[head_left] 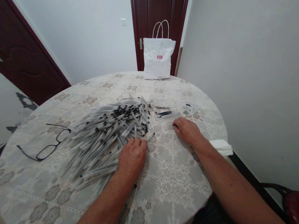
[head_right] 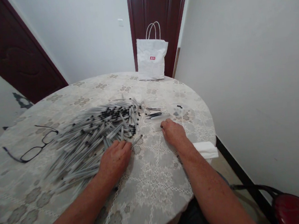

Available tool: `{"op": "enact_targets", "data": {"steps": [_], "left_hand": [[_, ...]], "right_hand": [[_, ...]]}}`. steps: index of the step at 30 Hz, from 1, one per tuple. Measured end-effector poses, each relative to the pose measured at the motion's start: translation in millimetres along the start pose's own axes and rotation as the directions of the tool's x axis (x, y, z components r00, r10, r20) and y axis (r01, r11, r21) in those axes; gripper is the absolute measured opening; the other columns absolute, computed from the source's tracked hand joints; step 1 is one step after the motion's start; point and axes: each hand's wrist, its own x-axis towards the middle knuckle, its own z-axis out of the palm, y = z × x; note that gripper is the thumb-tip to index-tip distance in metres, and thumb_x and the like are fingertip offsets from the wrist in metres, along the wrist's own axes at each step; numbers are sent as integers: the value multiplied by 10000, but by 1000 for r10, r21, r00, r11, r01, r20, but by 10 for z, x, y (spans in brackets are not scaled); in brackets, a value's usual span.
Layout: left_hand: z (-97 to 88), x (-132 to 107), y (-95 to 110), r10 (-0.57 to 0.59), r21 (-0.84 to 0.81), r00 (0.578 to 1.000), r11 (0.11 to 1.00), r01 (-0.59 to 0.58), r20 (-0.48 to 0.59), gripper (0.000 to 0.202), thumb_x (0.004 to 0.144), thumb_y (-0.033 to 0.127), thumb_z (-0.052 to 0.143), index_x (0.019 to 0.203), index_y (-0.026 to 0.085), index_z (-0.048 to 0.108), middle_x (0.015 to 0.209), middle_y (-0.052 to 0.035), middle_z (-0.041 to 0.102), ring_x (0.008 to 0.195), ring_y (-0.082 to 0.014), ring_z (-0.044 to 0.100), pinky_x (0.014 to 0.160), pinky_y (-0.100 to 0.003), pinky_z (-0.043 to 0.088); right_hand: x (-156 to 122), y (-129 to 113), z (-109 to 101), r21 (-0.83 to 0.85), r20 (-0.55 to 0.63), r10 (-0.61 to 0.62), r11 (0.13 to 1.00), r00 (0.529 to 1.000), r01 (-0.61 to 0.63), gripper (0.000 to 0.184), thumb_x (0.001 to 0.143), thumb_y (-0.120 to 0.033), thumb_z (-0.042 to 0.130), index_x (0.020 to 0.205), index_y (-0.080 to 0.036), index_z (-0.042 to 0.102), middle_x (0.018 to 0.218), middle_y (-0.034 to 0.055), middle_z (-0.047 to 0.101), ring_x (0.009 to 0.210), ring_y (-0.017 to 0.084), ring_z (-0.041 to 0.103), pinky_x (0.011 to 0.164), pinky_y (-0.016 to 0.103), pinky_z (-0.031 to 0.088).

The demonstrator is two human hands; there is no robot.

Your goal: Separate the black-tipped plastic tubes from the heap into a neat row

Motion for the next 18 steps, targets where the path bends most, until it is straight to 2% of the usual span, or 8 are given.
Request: {"op": "enact_targets", "data": {"steps": [3, 6, 10, 14, 18], "left_hand": [[-5, 8, 0, 13, -12, 1000, 1000, -13, 1, 126, 911, 129, 544, 902, 197, 650, 882, -85, 656, 866, -265, 558, 737, -382, 433], [-35, 25, 4, 18, -27, 1000, 999, -18, -8, 137, 920, 140, 538, 943, 194, 661, 908, -88, 659, 883, -260, 557, 784, -387, 432], [-97, 41, 8, 9, -59, 999, 998, -12, -39, 174, 949, 174, 512, 1025, 199, 667, 946, -86, 662, 930, -264, 557, 843, -394, 423], [-114, 45, -1, 12, -83, 998, 996, -17, -59, 183, 956, 181, 498, 1007, 209, 672, 933, -84, 666, 932, -263, 556, 845, -391, 409], [-85, 43, -15, 30, -91, 997, 995, -36, -71, 172, 952, 188, 511, 999, 215, 674, 933, -81, 677, 936, -268, 557, 845, -394, 401]], "right_hand": [[-25, -46, -45, 42, -31, -24, 999, 999, 25, 184, 972, -250, 525, 1051, -211, 687, 1066, 90, 662, 937, 213, 633, 756, 295, 433], [-66, -119, -89, 140, -63, -112, 983, 992, 120, 204, 977, -244, 513, 1089, -196, 677, 1070, 95, 659, 967, 213, 626, 809, 298, 448], [-128, -232, -109, 281, -65, -288, 913, 955, 295, 275, 969, -186, 488, 1190, -196, 652, 1110, 89, 660, 1006, 200, 619, 879, 302, 455], [-167, -334, -107, 345, -71, -365, 864, 928, 367, 319, 948, -189, 524, 1249, -192, 629, 1109, 92, 658, 1004, 202, 618, 904, 316, 461], [-165, -404, -105, 456, -129, -437, 771, 890, 445, 303, 970, -224, 535, 1258, -190, 623, 1095, 89, 675, 1002, 198, 621, 914, 318, 469]]}}
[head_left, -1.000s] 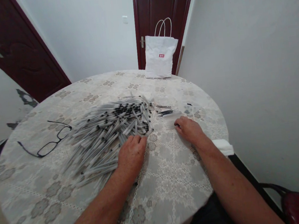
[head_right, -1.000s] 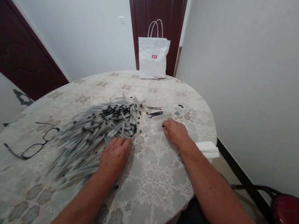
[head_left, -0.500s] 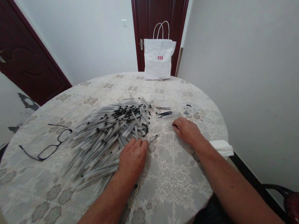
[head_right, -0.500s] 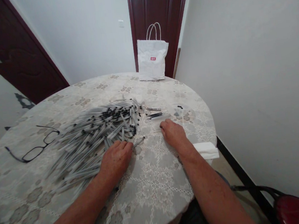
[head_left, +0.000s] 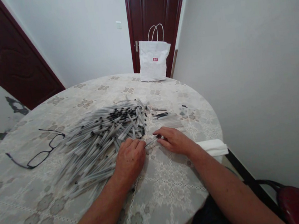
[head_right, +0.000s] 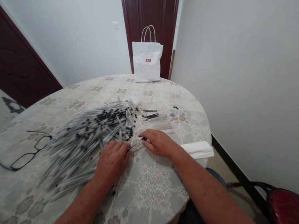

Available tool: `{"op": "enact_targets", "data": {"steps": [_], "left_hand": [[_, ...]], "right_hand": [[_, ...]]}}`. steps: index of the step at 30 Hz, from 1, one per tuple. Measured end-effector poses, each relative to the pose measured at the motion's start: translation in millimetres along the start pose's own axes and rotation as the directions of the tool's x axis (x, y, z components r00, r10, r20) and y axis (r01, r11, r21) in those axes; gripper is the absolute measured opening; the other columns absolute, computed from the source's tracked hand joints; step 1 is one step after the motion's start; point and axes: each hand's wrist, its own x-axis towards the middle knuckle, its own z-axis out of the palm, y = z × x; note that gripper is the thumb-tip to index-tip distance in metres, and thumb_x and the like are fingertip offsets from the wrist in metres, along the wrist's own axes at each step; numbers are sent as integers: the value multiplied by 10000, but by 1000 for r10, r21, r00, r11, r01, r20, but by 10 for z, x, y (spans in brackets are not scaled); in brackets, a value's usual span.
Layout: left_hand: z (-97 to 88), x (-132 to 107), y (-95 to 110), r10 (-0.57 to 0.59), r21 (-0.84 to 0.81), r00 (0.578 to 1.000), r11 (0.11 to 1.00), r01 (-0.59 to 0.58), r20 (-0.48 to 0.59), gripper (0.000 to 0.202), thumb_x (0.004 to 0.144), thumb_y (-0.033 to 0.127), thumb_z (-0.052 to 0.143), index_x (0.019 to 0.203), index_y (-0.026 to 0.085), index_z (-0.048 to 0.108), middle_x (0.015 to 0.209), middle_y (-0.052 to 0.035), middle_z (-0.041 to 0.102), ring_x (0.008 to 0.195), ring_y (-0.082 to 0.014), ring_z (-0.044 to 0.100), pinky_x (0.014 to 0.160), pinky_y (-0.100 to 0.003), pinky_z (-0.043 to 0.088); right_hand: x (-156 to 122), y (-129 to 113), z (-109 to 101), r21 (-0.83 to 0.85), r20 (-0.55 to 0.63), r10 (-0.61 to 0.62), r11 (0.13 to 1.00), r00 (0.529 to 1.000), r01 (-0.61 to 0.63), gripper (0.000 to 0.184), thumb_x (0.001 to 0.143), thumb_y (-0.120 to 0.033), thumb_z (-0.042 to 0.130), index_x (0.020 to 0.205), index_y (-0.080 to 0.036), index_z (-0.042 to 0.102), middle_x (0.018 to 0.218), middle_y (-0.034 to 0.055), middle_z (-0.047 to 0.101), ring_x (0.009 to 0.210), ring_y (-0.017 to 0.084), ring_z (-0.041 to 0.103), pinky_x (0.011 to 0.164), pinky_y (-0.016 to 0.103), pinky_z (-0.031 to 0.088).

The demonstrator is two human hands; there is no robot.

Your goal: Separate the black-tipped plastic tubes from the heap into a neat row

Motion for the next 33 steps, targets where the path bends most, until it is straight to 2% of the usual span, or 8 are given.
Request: {"op": "enact_targets", "data": {"steps": [6, 9, 12, 15, 19, 24, 28, 33], "left_hand": [[4, -29, -22, -59, 35, 998, 998, 59, 3, 162, 946, 297, 557, 1005, 198, 670, 907, -97, 685, 913, -292, 569, 814, -398, 411], [6, -44, -29, -98, 45, 995, 994, 98, -14, 201, 953, 331, 545, 1019, 186, 667, 881, -109, 680, 903, -303, 577, 792, -398, 424], [27, -48, -32, -131, -43, 988, 991, 128, -80, 221, 964, 323, 524, 1055, 174, 660, 940, -121, 683, 954, -296, 593, 827, -388, 445], [35, -36, -41, -205, -297, 966, 943, 153, -156, 238, 966, 340, 533, 1071, 168, 660, 1011, -114, 696, 953, -258, 621, 867, -370, 468], [-22, 8, -72, -461, -788, 886, 564, 245, -55, 293, 936, 413, 588, 1106, 187, 669, 978, -64, 726, 783, -182, 646, 737, -307, 510], [-62, 44, -89, -524, -992, 845, -8, 124, 110, 381, 865, 426, 694, 1134, 158, 679, 891, -62, 736, 670, -152, 645, 637, -284, 540], [-15, 43, -53, -477, -968, 858, -238, 84, 192, 367, 822, 386, 758, 1091, 139, 711, 760, -47, 710, 700, -175, 677, 669, -309, 579], [18, 48, -20, -471, -944, 858, -328, 48, 208, 320, 846, 383, 743, 1050, 144, 685, 927, -85, 749, 825, -222, 738, 741, -356, 614]], "right_hand": [[19, 8, -62, 165, -77, 7, 986, 997, 6, 186, 974, -222, 527, 1056, -195, 692, 1003, 68, 705, 962, 182, 635, 891, 313, 470], [8, 61, -116, 308, -229, 171, 947, 958, -96, 170, 947, -261, 550, 1001, -198, 698, 879, 38, 696, 834, 169, 636, 804, 302, 483], [11, 121, -124, 598, -290, 439, 777, 850, -198, 196, 920, -337, 571, 993, -197, 686, 631, -28, 581, 576, 131, 546, 578, 256, 441], [31, 138, -101, 839, -204, 561, 523, 802, -152, 228, 877, -392, 620, 997, -202, 655, 661, -34, 582, 496, 100, 486, 433, 216, 335], [45, 79, -78, 931, -122, 575, 348, 809, -107, 289, 836, -416, 678, 1029, -205, 638, 797, 4, 671, 510, 86, 503, 395, 190, 298], [39, -132, -16, 892, -13, 451, 409, 892, -194, 299, 842, -400, 705, 1055, -194, 664, 930, 74, 758, 542, 97, 545, 423, 202, 353], [45, -360, 58, 816, 17, 353, 536, 935, -217, 257, 894, -400, 652, 1061, -206, 668, 921, 65, 770, 550, 103, 558, 474, 227, 401], [56, -437, 104, 813, 40, 355, 532, 934, -238, 313, 942, -476, 573, 1070, -203, 657, 884, 57, 750, 546, 108, 561, 464, 229, 380]]}}
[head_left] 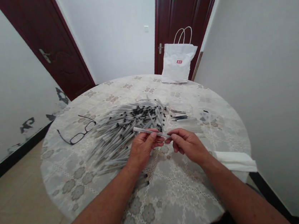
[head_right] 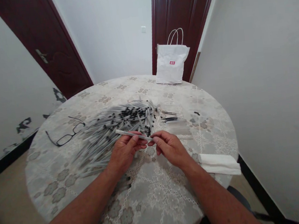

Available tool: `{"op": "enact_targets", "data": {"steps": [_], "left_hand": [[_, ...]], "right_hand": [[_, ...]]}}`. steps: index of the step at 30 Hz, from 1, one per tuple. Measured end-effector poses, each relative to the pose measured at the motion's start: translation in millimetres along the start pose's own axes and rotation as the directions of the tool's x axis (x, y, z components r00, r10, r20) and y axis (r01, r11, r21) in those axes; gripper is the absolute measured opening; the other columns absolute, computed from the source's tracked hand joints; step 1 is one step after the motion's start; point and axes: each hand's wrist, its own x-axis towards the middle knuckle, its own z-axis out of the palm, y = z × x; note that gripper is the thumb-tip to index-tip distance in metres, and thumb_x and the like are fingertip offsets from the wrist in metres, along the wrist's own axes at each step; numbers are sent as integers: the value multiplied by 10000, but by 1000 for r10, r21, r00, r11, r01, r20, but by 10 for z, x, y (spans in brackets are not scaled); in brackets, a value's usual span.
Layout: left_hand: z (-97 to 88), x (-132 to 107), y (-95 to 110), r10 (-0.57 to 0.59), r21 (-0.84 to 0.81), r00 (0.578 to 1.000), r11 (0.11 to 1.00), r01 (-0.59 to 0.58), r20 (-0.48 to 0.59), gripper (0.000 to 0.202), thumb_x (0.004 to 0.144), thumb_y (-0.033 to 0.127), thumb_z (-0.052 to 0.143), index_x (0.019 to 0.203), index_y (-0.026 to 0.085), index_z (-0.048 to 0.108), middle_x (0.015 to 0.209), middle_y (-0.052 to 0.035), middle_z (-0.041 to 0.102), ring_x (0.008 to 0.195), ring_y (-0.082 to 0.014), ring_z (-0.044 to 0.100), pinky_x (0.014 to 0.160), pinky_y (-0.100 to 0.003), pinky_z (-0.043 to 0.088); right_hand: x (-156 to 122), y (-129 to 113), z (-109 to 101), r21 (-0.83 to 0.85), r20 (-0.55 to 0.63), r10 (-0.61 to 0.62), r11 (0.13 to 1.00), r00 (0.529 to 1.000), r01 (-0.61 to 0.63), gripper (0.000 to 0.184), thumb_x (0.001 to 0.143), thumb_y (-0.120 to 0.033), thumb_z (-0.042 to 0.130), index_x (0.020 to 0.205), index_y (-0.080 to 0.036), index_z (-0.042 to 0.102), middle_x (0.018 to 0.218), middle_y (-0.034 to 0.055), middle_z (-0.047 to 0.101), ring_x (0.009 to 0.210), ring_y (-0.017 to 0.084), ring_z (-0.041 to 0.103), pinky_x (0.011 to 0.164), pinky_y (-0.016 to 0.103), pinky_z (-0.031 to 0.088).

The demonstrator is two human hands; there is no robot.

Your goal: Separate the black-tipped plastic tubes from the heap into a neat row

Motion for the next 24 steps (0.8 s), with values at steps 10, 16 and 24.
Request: {"op": "enact_targets", "data": {"steps": [10, 16, 24], "left_hand": [[12, -15, -17, -27, 24, 999, 999, 26, 24, 290, 869, 366, 729, 1044, 142, 673, 981, -100, 765, 874, -233, 757, 790, -357, 622], [8, -13, -5, -17, 48, 1000, 999, 17, -7, 307, 874, 396, 716, 1037, 139, 675, 1022, -119, 765, 878, -244, 758, 795, -381, 626], [6, -2, 2, 5, 60, 1000, 998, -5, -15, 316, 886, 398, 706, 1065, 140, 667, 1038, -124, 764, 934, -256, 753, 846, -397, 619]], "right_hand": [[34, 68, -37, -53, 67, 28, 998, 997, -24, 461, 993, -563, 465, 761, -183, 583, 651, -11, 579, 515, 98, 506, 489, 232, 395], [55, 99, -33, 17, 47, 3, 1000, 999, -4, 308, 943, -489, 597, 832, -203, 583, 684, -21, 592, 553, 101, 506, 506, 227, 380], [53, 101, -35, -18, 35, -22, 1000, 999, 23, 387, 968, -554, 505, 992, -192, 640, 796, 22, 645, 589, 121, 554, 527, 247, 425]]}}
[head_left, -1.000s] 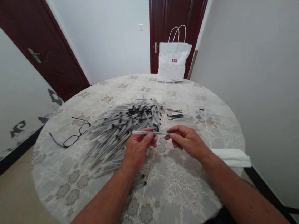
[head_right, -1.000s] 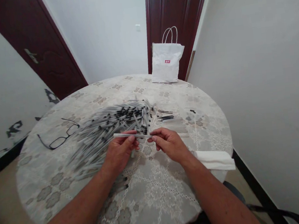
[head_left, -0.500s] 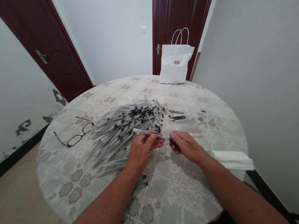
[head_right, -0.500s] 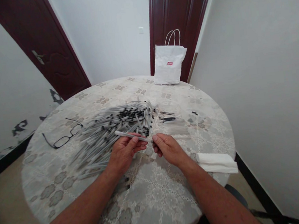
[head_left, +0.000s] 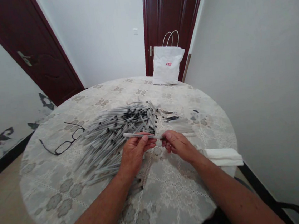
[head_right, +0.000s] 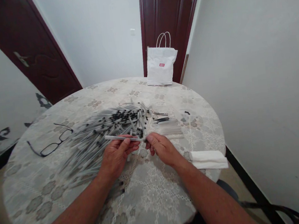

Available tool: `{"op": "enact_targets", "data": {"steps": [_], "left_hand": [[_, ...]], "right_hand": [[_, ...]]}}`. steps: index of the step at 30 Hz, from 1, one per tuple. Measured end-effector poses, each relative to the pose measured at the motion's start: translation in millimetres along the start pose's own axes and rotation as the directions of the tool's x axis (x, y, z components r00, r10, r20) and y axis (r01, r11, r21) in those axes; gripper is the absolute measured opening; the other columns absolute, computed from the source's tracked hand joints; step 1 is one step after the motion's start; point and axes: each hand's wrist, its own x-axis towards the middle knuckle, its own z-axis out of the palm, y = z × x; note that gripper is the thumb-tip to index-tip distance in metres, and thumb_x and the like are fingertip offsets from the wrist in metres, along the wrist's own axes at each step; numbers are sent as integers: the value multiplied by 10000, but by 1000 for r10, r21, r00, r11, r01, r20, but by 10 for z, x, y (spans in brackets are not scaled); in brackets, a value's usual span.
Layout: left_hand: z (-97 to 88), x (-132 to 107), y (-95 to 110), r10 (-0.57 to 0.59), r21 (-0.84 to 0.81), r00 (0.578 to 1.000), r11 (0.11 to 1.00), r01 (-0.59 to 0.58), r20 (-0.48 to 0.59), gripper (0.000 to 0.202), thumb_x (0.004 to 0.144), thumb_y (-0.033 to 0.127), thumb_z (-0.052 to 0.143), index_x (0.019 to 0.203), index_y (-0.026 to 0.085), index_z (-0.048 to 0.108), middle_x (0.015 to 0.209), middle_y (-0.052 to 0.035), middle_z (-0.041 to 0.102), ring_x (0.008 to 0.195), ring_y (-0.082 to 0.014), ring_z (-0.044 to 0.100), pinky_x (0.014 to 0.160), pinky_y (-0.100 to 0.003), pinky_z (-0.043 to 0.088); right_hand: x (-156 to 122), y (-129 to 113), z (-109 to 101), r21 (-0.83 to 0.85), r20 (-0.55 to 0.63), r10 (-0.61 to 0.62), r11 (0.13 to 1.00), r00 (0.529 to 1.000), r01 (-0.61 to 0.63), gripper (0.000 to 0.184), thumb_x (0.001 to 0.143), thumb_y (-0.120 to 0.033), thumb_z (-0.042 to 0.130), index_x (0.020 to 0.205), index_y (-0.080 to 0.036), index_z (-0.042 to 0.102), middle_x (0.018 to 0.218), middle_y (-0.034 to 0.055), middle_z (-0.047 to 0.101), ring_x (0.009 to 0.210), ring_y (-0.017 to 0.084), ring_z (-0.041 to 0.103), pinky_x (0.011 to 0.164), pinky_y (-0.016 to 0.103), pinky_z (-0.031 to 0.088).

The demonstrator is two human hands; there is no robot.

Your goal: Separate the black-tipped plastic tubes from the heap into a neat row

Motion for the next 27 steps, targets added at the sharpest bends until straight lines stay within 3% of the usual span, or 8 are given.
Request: {"op": "enact_targets", "data": {"steps": [2, 5, 7, 10, 16, 19, 22, 27], "left_hand": [[-3, 2, -4, -5, 11, 1000, 1000, 5, 7, 314, 887, 397, 705, 1063, 139, 667, 1048, -124, 762, 935, -256, 753, 852, -399, 618], [-5, 4, -14, -9, 4, 1000, 1000, 9, 11, 320, 886, 397, 704, 1066, 135, 668, 1047, -124, 760, 937, -255, 752, 849, -397, 618], [-5, 5, -22, -3, -18, 1000, 1000, 4, 9, 319, 883, 393, 708, 1065, 134, 667, 1044, -125, 759, 935, -255, 751, 841, -393, 618], [-2, 3, -29, 3, -37, 1000, 999, -3, 11, 312, 876, 388, 715, 1058, 140, 665, 1049, -122, 759, 926, -251, 751, 831, -392, 618], [8, -8, -27, -24, -21, 999, 999, 24, 24, 306, 868, 387, 723, 1044, 143, 673, 1027, -109, 760, 914, -243, 752, 820, -380, 616], [4, -1, -25, -14, -39, 1000, 999, 14, 11, 316, 861, 391, 730, 1047, 143, 670, 1028, -108, 758, 912, -244, 752, 822, -383, 616], [-4, 10, -25, -2, -57, 1000, 998, 2, 1, 327, 855, 393, 736, 1049, 139, 664, 1020, -110, 756, 908, -246, 753, 827, -390, 616], [-11, 14, -41, -1, -39, 1000, 999, 2, 20, 323, 866, 398, 723, 1055, 143, 663, 1047, -117, 755, 920, -249, 750, 836, -401, 614]], "right_hand": [[-4, -8, -2, -77, 33, 20, 997, 999, -17, 480, 1009, -557, 400, 835, -179, 639, 690, 16, 613, 542, 119, 532, 513, 252, 414], [-8, -19, -3, -160, 24, -17, 987, 1000, 21, 379, 984, -500, 498, 820, -187, 635, 659, -7, 589, 554, 119, 529, 543, 252, 427], [-9, -19, -4, -128, 1, -44, 991, 999, 44, 269, 931, -463, 604, 959, -199, 646, 702, -18, 597, 586, 123, 538, 563, 252, 442], [-15, -8, -8, -37, 9, -51, 998, 999, 51, 393, 915, -467, 625, 1218, -221, 580, 816, -5, 640, 597, 124, 548, 552, 253, 445], [-26, -8, -7, -147, 31, -2, 989, 1000, 7, 449, 1011, -527, 425, 819, -186, 644, 656, 4, 592, 547, 126, 528, 535, 263, 416], [-22, -4, 1, -96, -9, -29, 995, 1000, 28, 289, 931, -478, 609, 1052, -217, 642, 748, -15, 598, 590, 127, 537, 543, 254, 433], [-19, 9, 5, -2, -9, -37, 999, 999, 37, 490, 894, -462, 667, 1314, -253, 524, 875, -7, 625, 608, 122, 545, 538, 249, 442], [-14, 6, -3, -74, 8, 7, 997, 1000, -7, 434, 1012, -540, 409, 899, -184, 632, 736, 16, 623, 544, 116, 528, 511, 255, 408]]}}
